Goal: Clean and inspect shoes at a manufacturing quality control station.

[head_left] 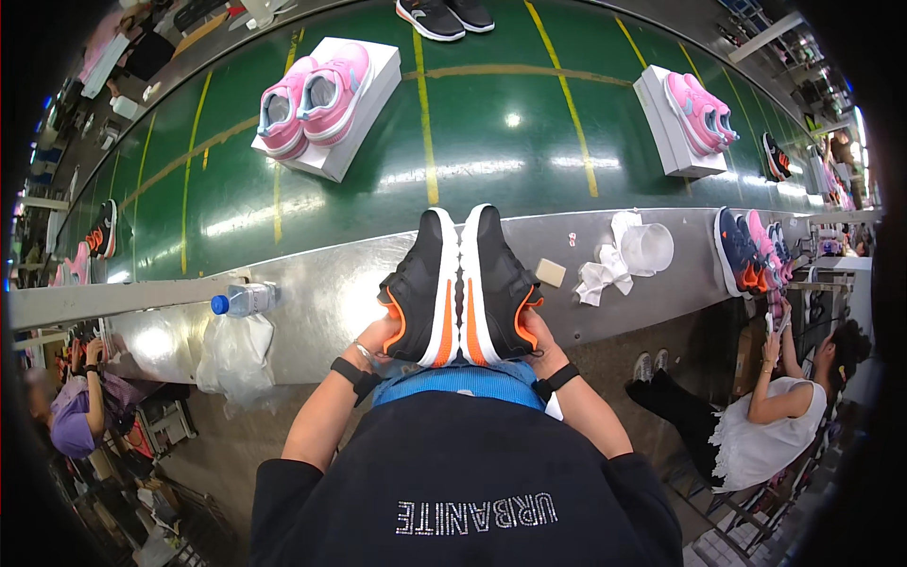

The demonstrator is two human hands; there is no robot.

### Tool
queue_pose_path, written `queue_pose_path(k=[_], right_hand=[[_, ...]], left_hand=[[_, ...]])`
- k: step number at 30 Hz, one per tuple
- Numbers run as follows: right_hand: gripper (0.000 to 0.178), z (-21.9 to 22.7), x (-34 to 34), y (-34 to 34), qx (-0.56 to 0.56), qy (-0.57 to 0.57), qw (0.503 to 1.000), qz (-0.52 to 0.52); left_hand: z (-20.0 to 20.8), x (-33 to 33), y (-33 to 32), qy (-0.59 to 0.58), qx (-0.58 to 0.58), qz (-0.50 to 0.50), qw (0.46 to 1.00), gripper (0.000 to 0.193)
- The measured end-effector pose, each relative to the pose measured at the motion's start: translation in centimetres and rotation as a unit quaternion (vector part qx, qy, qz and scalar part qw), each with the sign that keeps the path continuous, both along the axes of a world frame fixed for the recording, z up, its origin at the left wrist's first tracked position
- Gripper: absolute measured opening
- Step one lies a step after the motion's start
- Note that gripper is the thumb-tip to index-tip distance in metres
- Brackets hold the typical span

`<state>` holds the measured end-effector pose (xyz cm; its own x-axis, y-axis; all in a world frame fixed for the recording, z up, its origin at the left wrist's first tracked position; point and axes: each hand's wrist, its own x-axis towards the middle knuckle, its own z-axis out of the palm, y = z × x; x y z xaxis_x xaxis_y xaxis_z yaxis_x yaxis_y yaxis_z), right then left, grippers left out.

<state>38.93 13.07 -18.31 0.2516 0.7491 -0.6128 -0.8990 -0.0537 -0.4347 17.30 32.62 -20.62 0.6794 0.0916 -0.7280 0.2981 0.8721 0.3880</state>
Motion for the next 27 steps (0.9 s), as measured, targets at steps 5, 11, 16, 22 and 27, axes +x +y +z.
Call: queue_pose_path(k=[5, 11, 16, 22, 27], right_hand=[[0.041, -0.2, -0.1, -0.8, -0.003, -0.053, 0.999, 0.01], [0.038, 0.3, 0.5, -0.9, 0.025, -0.022, 0.999, 0.006], [0.047, 2.5, 1.4, -0.6, 0.049, -0.18, 0.981, 0.047], [0.062, 5.5, 1.2, 0.1, 0.049, -0.387, 0.918, 0.078], [0.065, 5.2, 0.8, -0.2, 0.014, -0.634, 0.767, 0.099]], left_hand=[[1.5, 0.0, 0.9, 0.037, 0.178, -0.11, 0.977, 0.04], [0.6, -1.8, 1.6, -0.016, 0.155, -0.026, 0.987, 0.036], [2.2, -2.4, 3.1, -0.019, 0.279, -0.082, 0.957, 0.036], [5.3, -2.9, 3.6, -0.048, 0.431, -0.047, 0.9, 0.052], [7.7, -3.8, 4.1, 0.039, 0.66, -0.059, 0.748, 0.067]])
